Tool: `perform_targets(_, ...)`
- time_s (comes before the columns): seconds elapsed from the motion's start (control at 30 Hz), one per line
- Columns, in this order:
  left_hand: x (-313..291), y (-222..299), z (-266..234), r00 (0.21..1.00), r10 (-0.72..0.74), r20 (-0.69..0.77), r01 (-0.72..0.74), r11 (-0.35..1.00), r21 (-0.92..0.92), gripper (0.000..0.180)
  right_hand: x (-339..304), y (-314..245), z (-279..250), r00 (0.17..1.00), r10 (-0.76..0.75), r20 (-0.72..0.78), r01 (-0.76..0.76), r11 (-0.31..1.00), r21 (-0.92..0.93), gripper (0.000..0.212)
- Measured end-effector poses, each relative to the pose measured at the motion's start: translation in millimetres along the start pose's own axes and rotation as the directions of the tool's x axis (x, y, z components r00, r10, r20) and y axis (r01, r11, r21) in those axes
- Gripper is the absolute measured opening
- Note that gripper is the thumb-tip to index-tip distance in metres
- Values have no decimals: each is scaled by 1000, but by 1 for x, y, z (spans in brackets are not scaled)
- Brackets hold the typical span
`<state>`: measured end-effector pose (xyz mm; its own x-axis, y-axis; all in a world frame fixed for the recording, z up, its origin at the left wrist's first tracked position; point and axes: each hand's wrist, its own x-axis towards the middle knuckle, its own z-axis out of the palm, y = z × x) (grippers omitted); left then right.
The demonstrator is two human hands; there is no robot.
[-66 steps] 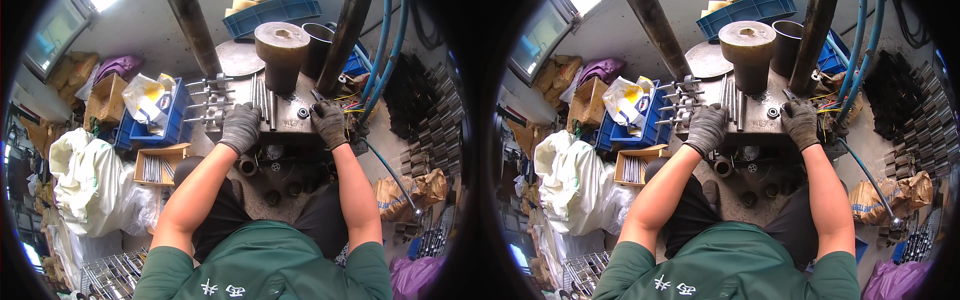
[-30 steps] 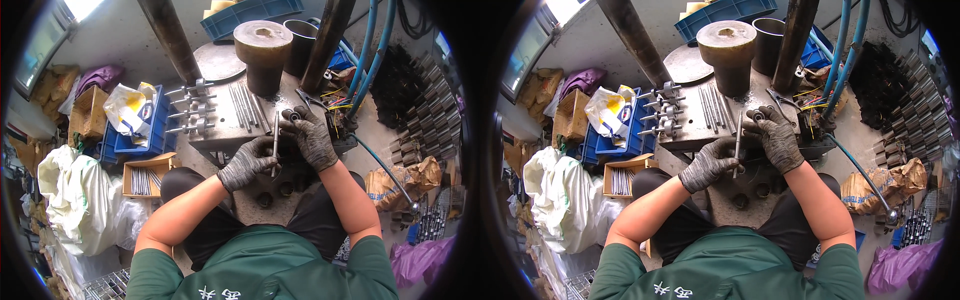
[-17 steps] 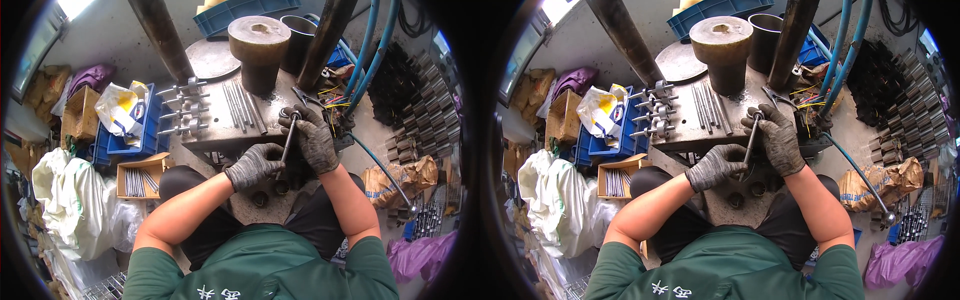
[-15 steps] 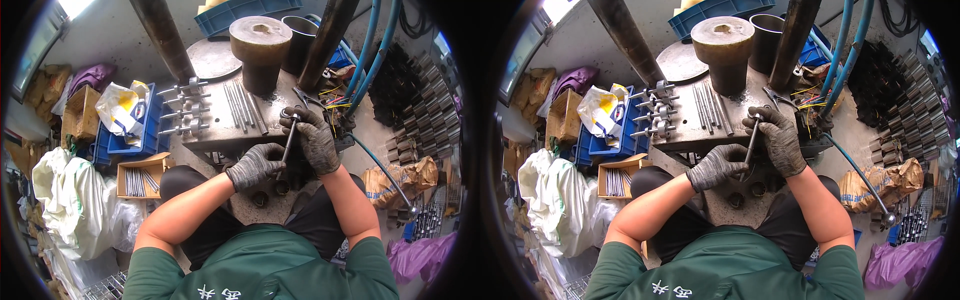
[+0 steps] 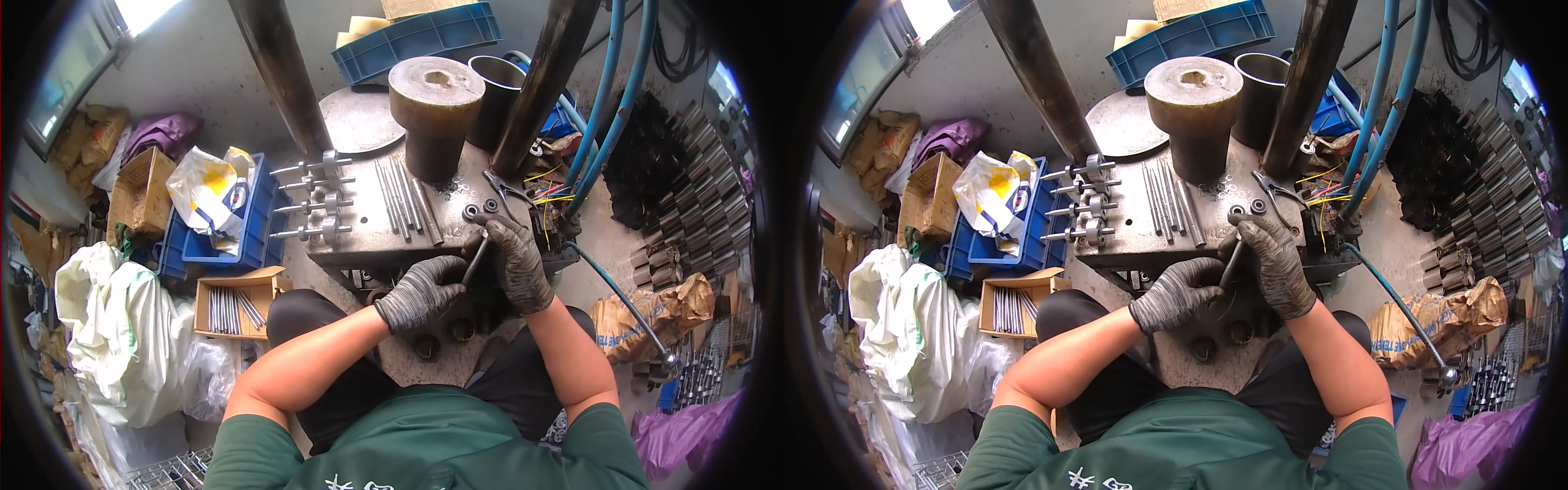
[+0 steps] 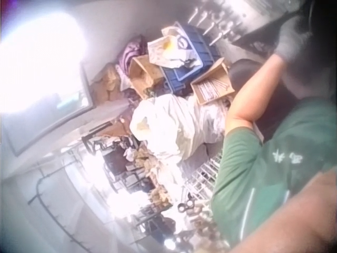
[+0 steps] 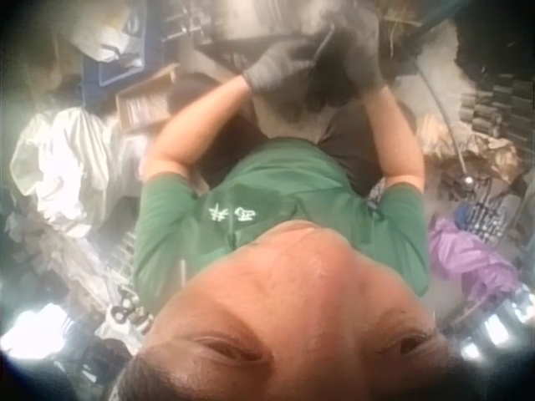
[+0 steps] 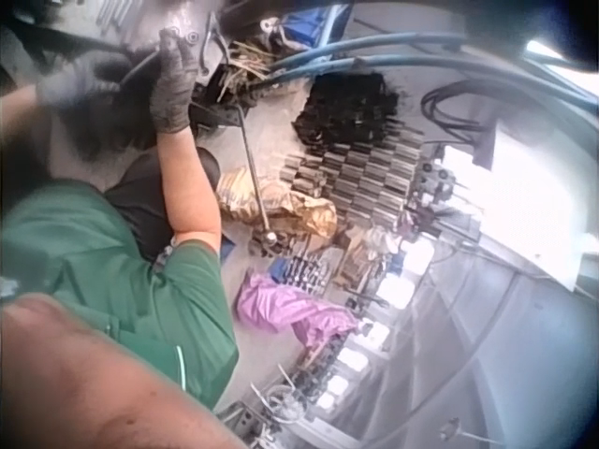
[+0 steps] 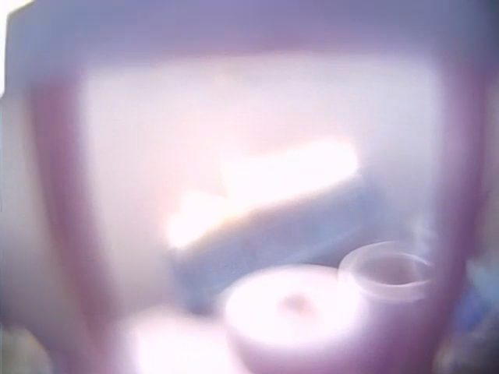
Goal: The person picks up metal rods and circular metal parts, places them into a press machine, and pulls a lever to press them together before removing the finished assembly.
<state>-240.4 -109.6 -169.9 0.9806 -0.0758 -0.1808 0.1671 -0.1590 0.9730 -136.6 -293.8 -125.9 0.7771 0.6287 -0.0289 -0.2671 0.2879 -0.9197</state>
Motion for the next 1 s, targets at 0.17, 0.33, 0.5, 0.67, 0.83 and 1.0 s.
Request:
perform_targets(0.17,-3,-11,0,989,140,-35,-139,989,47,47,-7,-2,7,1000,-11,20,13,990,-137,40)
perform_targets(0.33,-5,-11,-1,964,265,-33,-264,964,32,45,-12,-5,11,999,-36,35,41,985,-169,39)
perform_targets(0.5,-5,2,-1,957,279,-83,-272,958,86,42,-19,-11,10,999,-38,22,43,960,-278,40)
perform_targets(0.67,12,10,-13,869,412,-274,-401,911,101,36,-17,-20,-3,908,-412,-79,379,886,-268,35)
perform_targets(0.83,26,5,-35,805,363,-469,-415,910,-9,33,21,-20,-39,889,-451,-81,305,715,-629,34)
perform_targets(1.0,27,17,-48,791,392,-470,-350,920,177,39,26,-1,-54,922,-344,-179,120,692,-712,41)
